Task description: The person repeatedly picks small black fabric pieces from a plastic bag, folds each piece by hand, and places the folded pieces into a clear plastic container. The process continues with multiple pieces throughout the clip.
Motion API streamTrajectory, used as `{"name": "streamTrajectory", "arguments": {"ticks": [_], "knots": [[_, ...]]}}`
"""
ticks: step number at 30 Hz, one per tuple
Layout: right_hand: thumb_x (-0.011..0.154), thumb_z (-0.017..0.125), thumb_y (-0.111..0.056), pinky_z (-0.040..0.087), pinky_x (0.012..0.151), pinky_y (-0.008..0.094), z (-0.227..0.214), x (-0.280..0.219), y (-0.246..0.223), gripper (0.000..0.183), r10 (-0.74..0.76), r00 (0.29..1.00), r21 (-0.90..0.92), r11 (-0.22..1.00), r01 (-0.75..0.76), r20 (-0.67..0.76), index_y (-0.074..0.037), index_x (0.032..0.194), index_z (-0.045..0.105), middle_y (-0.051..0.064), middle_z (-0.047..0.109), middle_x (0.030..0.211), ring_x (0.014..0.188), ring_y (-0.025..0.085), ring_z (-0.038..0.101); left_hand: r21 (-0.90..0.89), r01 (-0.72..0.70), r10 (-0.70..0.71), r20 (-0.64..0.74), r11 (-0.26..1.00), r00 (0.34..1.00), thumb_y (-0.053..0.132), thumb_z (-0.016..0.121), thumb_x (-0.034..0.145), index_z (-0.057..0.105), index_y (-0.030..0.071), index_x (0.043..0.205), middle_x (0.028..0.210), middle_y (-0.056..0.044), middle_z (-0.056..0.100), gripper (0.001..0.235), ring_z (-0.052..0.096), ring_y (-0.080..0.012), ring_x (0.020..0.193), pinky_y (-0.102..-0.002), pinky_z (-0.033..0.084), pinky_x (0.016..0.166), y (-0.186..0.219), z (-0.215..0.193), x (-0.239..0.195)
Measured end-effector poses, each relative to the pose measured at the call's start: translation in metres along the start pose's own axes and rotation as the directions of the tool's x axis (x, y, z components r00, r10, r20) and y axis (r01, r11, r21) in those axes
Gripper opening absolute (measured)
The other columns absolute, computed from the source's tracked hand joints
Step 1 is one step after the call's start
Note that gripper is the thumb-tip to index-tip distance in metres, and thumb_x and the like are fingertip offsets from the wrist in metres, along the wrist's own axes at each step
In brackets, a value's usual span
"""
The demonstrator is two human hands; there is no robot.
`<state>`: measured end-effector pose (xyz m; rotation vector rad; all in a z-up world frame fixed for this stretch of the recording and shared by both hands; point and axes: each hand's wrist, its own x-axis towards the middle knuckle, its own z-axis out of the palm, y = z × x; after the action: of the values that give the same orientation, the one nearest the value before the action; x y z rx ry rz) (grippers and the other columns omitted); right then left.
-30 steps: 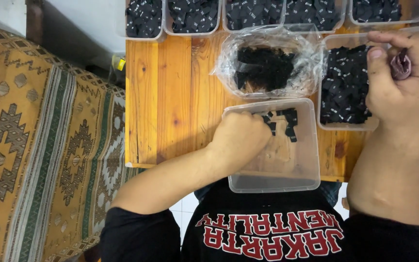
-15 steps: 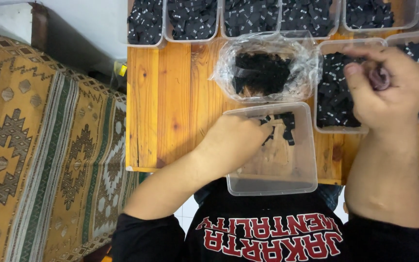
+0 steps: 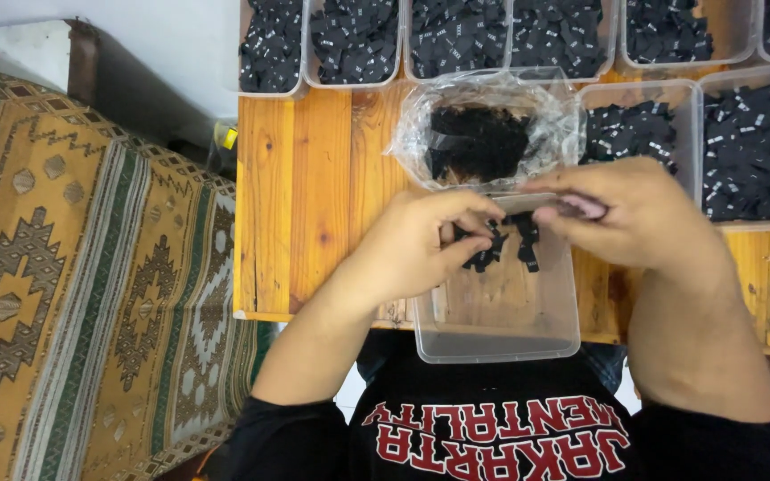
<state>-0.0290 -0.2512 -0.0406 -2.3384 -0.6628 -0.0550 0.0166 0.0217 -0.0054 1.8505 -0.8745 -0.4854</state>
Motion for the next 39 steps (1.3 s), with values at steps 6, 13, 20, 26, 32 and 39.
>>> {"name": "streamTrajectory", "arguments": {"ticks": [6, 13, 20, 26, 32, 39], "knots": [[0.086, 0.078, -0.023, 0.064, 0.067, 0.029, 0.001, 0.008, -0.011, 0.023, -0.072, 0.996, 0.082, 0.994, 0.067, 0.061, -0.013, 0.106, 0.074, -0.001, 0.081, 0.093, 0.075, 0.014, 0.078, -0.122, 0.093, -0.099, -0.044, 0.988, 0.994, 0.005, 0.075, 0.092, 0.067, 0.015, 0.117, 0.093, 0.000, 0.081, 0.028, 0.058, -0.0009, 0.053, -0.018, 0.053, 0.051, 0.003, 0.001, 0.005], [0.092, 0.074, -0.024, 0.054, 0.071, 0.031, 0.015, 0.006, -0.009, 0.010, 0.195, 0.980, 0.016, 0.981, -0.195, -0.039, -0.017, 0.099, 0.076, -0.005, 0.079, 0.091, 0.078, 0.015, 0.074, -0.177, 0.039, -0.063, -0.130, 0.983, 0.989, 0.005, 0.077, 0.092, 0.068, 0.015, 0.116, 0.094, 0.001, 0.079, 0.027, 0.051, 0.0001, 0.055, -0.018, 0.047, 0.055, -0.006, 0.007, 0.013], [0.098, 0.071, -0.017, 0.048, 0.067, 0.028, 0.015, 0.004, -0.008, 0.009, 0.221, 0.956, 0.082, 0.974, -0.209, -0.192, -0.009, 0.100, 0.075, 0.000, 0.072, 0.083, 0.070, 0.014, 0.065, -0.261, 0.045, -0.107, -0.225, 0.964, 0.968, 0.001, 0.077, 0.091, 0.072, 0.014, 0.113, 0.093, -0.001, 0.078, 0.026, 0.050, -0.0006, 0.059, -0.018, 0.046, 0.057, -0.008, 0.003, 0.016], [0.100, 0.071, -0.013, 0.048, 0.071, 0.029, 0.022, 0.006, -0.008, 0.006, 0.236, 0.940, 0.127, 0.969, -0.210, -0.246, -0.007, 0.100, 0.073, 0.002, 0.072, 0.087, 0.074, 0.015, 0.064, -0.093, 0.020, -0.035, -0.167, 0.996, 0.985, 0.024, 0.079, 0.089, 0.070, 0.016, 0.124, 0.112, -0.003, 0.073, 0.037, 0.060, -0.0085, 0.081, -0.022, 0.053, 0.072, -0.003, 0.007, 0.030], [0.100, 0.071, -0.015, 0.048, 0.073, 0.029, 0.027, 0.005, -0.003, 0.007, 0.264, 0.922, 0.116, 0.964, -0.241, -0.282, -0.009, 0.102, 0.073, 0.001, 0.074, 0.091, 0.078, 0.015, 0.067, -0.203, 0.106, -0.158, -0.258, 0.973, 0.953, 0.017, 0.078, 0.087, 0.080, 0.013, 0.096, 0.088, -0.002, 0.080, 0.009, 0.070, -0.0076, 0.074, -0.022, 0.057, 0.069, 0.004, 0.016, 0.042], [0.102, 0.067, -0.014, 0.045, 0.072, 0.029, 0.019, 0.010, -0.015, 0.008, 0.342, 0.893, 0.196, 0.935, -0.294, -0.291, -0.009, 0.097, 0.072, 0.000, 0.068, 0.084, 0.075, 0.014, 0.059, -0.347, 0.163, -0.237, -0.183, 0.924, 0.954, 0.010, 0.078, 0.088, 0.079, 0.009, 0.090, 0.079, -0.002, 0.078, 0.002, 0.068, -0.0063, 0.067, -0.020, 0.057, 0.063, 0.000, 0.011, 0.043]]}}
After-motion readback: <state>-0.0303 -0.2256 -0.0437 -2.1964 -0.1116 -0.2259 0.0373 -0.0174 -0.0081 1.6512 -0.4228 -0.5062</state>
